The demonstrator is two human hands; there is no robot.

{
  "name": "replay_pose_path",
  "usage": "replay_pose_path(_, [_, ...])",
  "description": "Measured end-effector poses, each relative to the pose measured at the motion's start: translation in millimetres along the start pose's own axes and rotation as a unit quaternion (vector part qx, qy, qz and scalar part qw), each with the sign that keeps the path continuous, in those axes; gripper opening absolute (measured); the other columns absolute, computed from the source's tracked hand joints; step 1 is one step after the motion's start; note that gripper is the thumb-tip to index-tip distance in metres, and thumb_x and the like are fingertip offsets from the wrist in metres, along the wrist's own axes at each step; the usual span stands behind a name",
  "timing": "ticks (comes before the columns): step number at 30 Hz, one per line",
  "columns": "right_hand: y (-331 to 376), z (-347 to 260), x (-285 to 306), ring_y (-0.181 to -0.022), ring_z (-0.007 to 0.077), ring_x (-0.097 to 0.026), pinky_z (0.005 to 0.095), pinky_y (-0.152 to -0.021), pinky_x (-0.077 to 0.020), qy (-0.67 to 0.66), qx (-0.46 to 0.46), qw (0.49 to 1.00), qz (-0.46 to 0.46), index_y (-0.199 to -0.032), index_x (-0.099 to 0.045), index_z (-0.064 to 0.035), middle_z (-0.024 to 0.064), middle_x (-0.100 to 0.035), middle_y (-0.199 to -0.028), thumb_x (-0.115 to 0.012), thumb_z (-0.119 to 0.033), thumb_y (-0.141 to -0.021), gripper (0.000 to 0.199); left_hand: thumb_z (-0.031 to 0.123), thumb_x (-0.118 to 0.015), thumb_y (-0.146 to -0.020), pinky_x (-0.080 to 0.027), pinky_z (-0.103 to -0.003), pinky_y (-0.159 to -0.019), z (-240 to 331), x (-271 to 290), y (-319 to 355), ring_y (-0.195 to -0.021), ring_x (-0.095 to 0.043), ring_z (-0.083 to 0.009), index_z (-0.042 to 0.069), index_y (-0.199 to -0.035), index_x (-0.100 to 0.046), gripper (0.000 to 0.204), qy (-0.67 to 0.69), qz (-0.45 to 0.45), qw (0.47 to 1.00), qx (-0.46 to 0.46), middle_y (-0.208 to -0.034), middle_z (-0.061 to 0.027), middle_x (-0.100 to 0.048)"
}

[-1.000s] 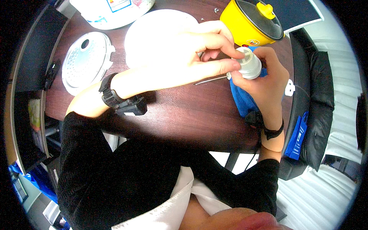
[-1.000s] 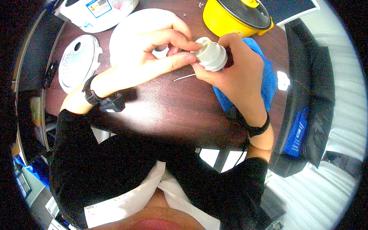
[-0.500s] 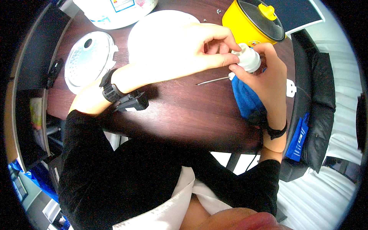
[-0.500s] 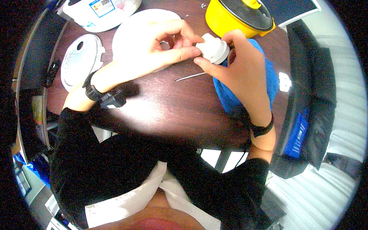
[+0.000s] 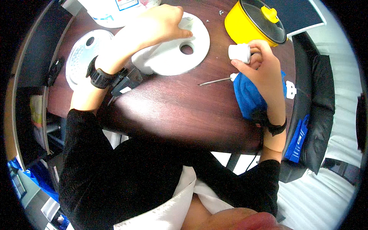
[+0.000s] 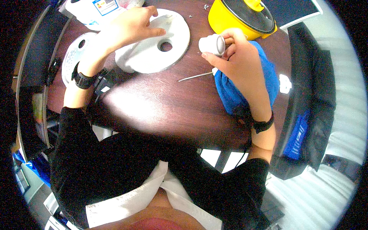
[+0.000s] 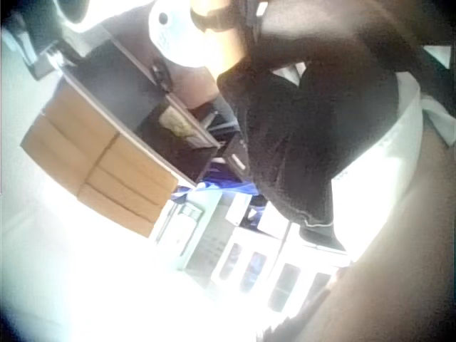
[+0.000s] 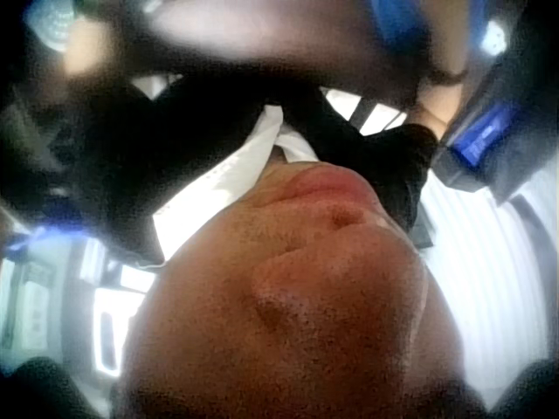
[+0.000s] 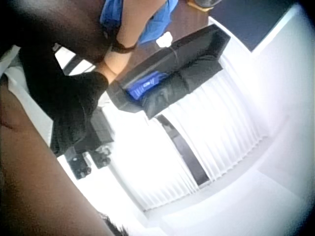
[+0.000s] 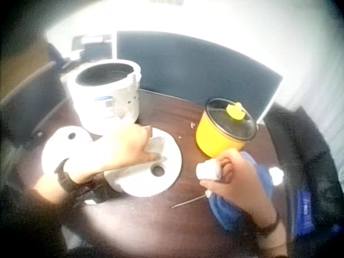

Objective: The person cleans a small white plastic component with a blue cloth, then uses a screwdriver to attach a screw to a white perforated lid. The person handles the lid and screwdriver to assemble the parts on a wooden table.

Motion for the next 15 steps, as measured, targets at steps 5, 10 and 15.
replay_pose_path(5, [-5.0,20.0,-28.1,-0.064,0.0070,-0.059,0.0211,-0.054,-0.0452,-0.081,-0.016,0.996,-0.046,-0.106,-0.056,-0.0040,0.0052,-0.065,-0.081,-0.080,-0.010,-0.074,0.040,0.037,-0.068,-0.081,-0.050,-0.041,-0.080,-20.3,-16.5,-8.2,-0.087,-0.066,-0.0340,-0.001,-0.108,-0.061,0.047,-0.006,-0.007,1.000,-0.007,-0.089,-0.0197,-0.066])
replay_pose_path(10, [-20.7,-3.3,-59.3,-0.093,0.0197,-0.062,0.0309,-0.074,-0.0492,-0.050,0.037,0.989,-0.135,-0.113,-0.057,-0.0075,0.0087,-0.062,-0.103,-0.072,-0.006,-0.076,0.040,0.030,-0.069,-0.079,-0.055,-0.038,-0.059,-26.6,-37.3,-15.8,-0.073,-0.068,-0.0295,-0.004,-0.105,-0.060,0.043,0.030,-0.153,0.986,0.058,-0.086,-0.0181,-0.066])
replay_pose_path(15, [-37.8,-37.8,-89.4,-0.101,0.0364,-0.057,0.0420,-0.088,-0.0466,0.061,0.211,0.963,-0.155,-0.111,-0.057,-0.0080,0.0147,-0.059,-0.109,-0.059,0.000,-0.076,0.036,0.023,-0.070,-0.078,-0.052,-0.035,-0.043,-27.0,-41.4,-19.6,-0.058,-0.066,-0.0262,-0.008,-0.100,-0.060,0.040,0.046,-0.168,0.984,0.043,-0.080,-0.0198,-0.066])
Point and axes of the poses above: each hand's wrist, its own y-axis away from the middle knuckle, its own x-axis out of the back of the hand, z = x × y, the point moved 9 cm from there along -y, towards the middle knuckle
